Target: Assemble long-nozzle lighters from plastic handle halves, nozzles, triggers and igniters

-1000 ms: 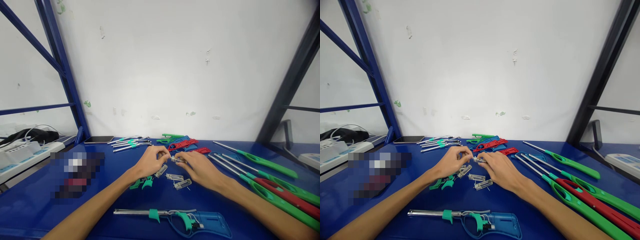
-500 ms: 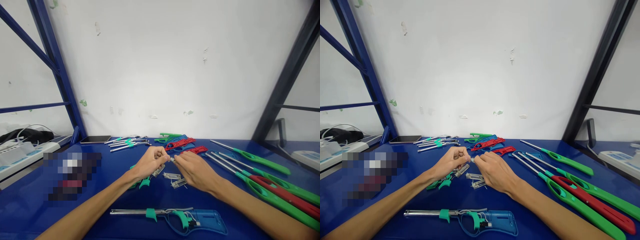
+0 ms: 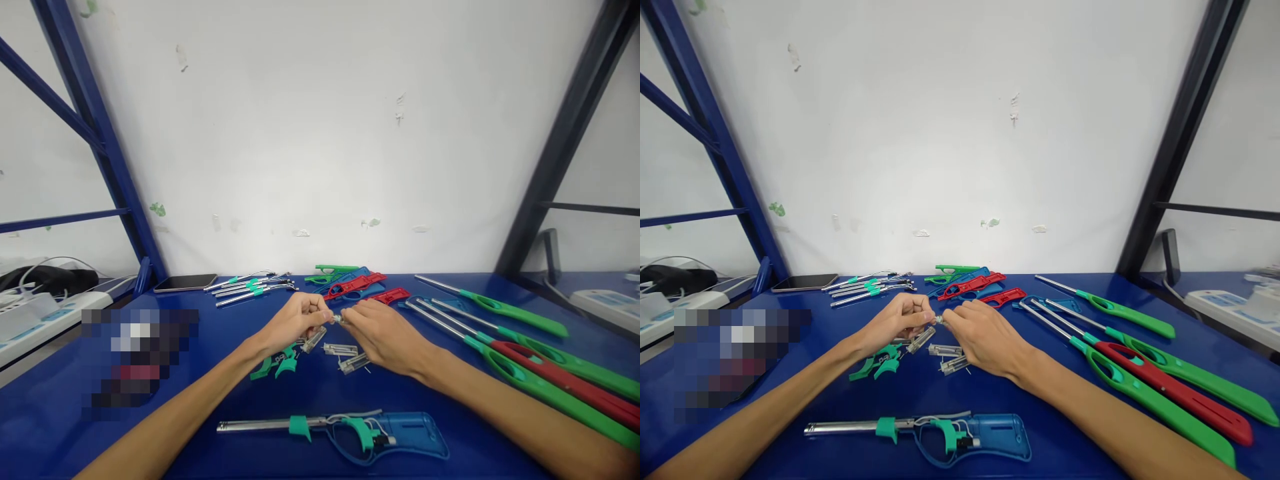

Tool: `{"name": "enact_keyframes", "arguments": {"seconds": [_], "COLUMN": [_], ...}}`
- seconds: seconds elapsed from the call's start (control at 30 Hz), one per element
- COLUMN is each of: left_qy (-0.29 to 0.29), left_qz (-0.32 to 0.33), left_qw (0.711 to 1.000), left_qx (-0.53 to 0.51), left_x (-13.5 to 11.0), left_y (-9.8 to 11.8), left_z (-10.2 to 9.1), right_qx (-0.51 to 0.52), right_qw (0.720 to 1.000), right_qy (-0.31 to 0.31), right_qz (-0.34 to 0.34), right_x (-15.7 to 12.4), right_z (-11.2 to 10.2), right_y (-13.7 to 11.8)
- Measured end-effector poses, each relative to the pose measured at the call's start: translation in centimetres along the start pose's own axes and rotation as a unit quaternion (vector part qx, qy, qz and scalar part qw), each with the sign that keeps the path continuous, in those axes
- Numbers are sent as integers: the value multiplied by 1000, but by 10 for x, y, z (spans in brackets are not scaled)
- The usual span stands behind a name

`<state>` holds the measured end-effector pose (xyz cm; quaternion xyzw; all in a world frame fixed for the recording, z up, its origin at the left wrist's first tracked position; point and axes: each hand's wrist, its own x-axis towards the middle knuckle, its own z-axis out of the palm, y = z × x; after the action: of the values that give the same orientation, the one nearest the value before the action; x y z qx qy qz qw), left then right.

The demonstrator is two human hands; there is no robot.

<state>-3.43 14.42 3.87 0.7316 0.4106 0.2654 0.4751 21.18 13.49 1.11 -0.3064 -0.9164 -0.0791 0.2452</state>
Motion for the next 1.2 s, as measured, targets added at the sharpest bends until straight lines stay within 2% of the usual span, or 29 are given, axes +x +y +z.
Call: {"name": "enact_keyframes", "arguments": {"seconds": [0.13, 0.3, 0.47, 0.67, 0.83, 0.9, 1.0, 1.13, 1.2], "left_qy": [-14, -57, -103, -124, -127, -127, -122, -122, -123], "left_qz": [-14, 26, 103, 123, 141, 145, 143, 126, 119], "left_qw": [998, 989, 971, 965, 964, 964, 964, 967, 967], "left_qx": [52, 135, 188, 198, 188, 186, 186, 186, 189], "left_x": [2, -14, -34, -36, -34, -35, -36, -39, -39], "left_y": [5, 22, 38, 37, 30, 30, 32, 34, 34], "left_z": [-3, 19, 44, 54, 61, 62, 62, 62, 62], "right_qx": [28, 41, 32, 18, 13, 18, 35, 37, 30], "right_qw": [996, 988, 992, 995, 997, 995, 986, 963, 955], "right_qy": [54, 90, 71, 63, 64, 78, 121, 179, 192], "right_qz": [70, 117, 96, 75, 48, 58, 112, 200, 226], "right_x": [3, 6, 5, 4, 5, -5, -40, -100, -117], "right_z": [-11, -22, -20, -20, -46, -61, -75, -66, -56], "right_y": [11, 22, 15, 9, -5, -18, -40, -62, -69]}}
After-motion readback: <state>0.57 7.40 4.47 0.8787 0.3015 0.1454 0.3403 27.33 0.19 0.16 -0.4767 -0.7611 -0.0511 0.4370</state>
